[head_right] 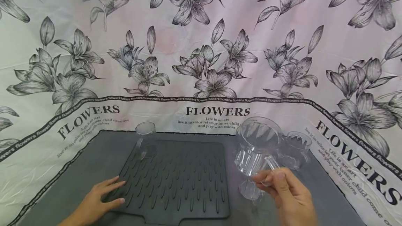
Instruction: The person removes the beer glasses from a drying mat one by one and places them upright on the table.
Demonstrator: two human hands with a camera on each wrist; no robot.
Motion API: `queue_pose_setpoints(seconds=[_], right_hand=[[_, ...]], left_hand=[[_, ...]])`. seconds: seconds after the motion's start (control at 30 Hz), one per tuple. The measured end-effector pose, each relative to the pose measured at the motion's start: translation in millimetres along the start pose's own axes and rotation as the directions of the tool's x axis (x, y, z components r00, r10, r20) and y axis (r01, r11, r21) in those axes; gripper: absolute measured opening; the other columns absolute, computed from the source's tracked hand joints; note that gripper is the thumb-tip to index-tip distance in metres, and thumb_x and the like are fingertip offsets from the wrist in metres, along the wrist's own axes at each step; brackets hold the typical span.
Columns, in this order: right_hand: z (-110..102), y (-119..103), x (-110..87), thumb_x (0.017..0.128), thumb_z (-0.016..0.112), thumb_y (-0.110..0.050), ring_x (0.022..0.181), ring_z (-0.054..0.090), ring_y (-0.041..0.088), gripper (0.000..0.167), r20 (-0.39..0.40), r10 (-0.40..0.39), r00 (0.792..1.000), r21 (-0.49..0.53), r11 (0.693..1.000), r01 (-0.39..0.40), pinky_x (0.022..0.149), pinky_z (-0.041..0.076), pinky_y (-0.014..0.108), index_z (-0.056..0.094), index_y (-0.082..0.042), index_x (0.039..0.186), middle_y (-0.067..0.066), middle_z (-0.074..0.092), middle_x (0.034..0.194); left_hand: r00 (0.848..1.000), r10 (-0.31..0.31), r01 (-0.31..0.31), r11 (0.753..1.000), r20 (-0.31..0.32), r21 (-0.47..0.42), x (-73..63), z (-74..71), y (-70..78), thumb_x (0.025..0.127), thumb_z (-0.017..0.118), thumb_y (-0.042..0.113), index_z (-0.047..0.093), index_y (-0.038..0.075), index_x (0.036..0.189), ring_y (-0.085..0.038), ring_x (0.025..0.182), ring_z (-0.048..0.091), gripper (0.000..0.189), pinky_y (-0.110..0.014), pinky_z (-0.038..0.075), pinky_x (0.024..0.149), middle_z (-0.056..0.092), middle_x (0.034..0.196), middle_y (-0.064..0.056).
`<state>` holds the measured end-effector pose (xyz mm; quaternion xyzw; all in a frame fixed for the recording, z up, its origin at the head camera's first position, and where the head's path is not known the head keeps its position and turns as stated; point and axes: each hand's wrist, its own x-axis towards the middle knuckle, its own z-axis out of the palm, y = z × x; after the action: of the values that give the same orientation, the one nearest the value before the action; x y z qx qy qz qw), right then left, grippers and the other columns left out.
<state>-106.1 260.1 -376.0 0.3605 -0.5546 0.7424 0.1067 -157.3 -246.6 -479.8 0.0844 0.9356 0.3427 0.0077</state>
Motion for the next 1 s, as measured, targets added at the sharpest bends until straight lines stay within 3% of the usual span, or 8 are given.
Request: queue_pose_setpoints(seconds=[0.1,0.2,0.37,0.53,0.73,1.0], right_hand=[[-8,-3,-3.7,0.104,0.008,0.006,0.113,0.058,0.032,0.043,-0.022,0.011,1.000,-0.040,0.999,-0.012,0.094,0.047,0.039,0.051,0.009,0.110,0.018,0.060,0.117],[-17,-2,-7.3,0.103,0.007,0.007,0.114,0.057,0.035,0.043,-0.014,-0.025,1.000,0.023,0.999,0.025,0.095,0.046,0.040,0.048,0.013,0.112,0.024,0.057,0.119],[-29,-3,-12.3,0.103,0.006,0.007,0.112,0.058,0.034,0.043,-0.035,-0.049,0.998,0.037,0.998,0.051,0.095,0.046,0.038,0.047,0.013,0.111,0.025,0.058,0.118],[-38,-2,-18.1,0.104,0.010,0.005,0.108,0.061,0.030,0.040,-0.121,-0.025,0.992,-0.034,0.999,0.021,0.092,0.049,0.035,0.049,0.008,0.110,0.022,0.061,0.115],[-48,1,-28.2,0.106,0.022,-0.001,0.099,0.066,0.027,0.029,-0.288,0.021,0.957,-0.140,0.988,-0.064,0.086,0.052,0.033,0.050,0.005,0.109,0.018,0.064,0.109],[-70,8,-43.6,0.106,0.021,-0.002,0.100,0.066,0.024,0.029,-0.290,0.047,0.956,-0.170,0.980,-0.100,0.088,0.051,0.030,0.048,-0.001,0.114,0.015,0.063,0.112]], left_hand=[[0.999,-0.035,0.035,0.999,0.016,0.003,0.3,0.8,-9.4,0.083,0.072,0.048,0.059,0.016,0.136,-0.053,0.131,0.025,0.063,-0.082,0.017,0.086,0.039,0.147,-0.016],[0.998,-0.048,0.047,0.998,0.035,0.035,1.1,3.1,-18.0,0.084,0.071,0.048,0.060,0.017,0.135,-0.054,0.129,0.027,0.060,-0.080,0.020,0.085,0.041,0.146,-0.015],[0.996,-0.063,0.057,0.993,0.060,0.105,0.0,8.5,-27.6,0.085,0.070,0.049,0.063,0.018,0.132,-0.053,0.127,0.030,0.057,-0.078,0.023,0.085,0.043,0.145,-0.013],[0.997,-0.067,0.064,0.993,0.024,0.101,-0.1,10.6,-28.2,0.086,0.068,0.048,0.065,0.021,0.129,-0.049,0.128,0.032,0.050,-0.075,0.025,0.086,0.045,0.145,-0.010],[0.997,-0.079,0.081,0.988,-0.022,0.131,0.2,11.4,-25.1,0.084,0.072,0.045,0.068,0.025,0.124,-0.046,0.126,0.036,0.045,-0.070,0.029,0.085,0.049,0.142,-0.006],[0.994,-0.105,0.107,0.985,-0.021,0.138,-1.1,10.8,-25.7,0.082,0.074,0.045,0.069,0.026,0.124,-0.045,0.126,0.035,0.046,-0.068,0.028,0.086,0.048,0.143,-0.004]])
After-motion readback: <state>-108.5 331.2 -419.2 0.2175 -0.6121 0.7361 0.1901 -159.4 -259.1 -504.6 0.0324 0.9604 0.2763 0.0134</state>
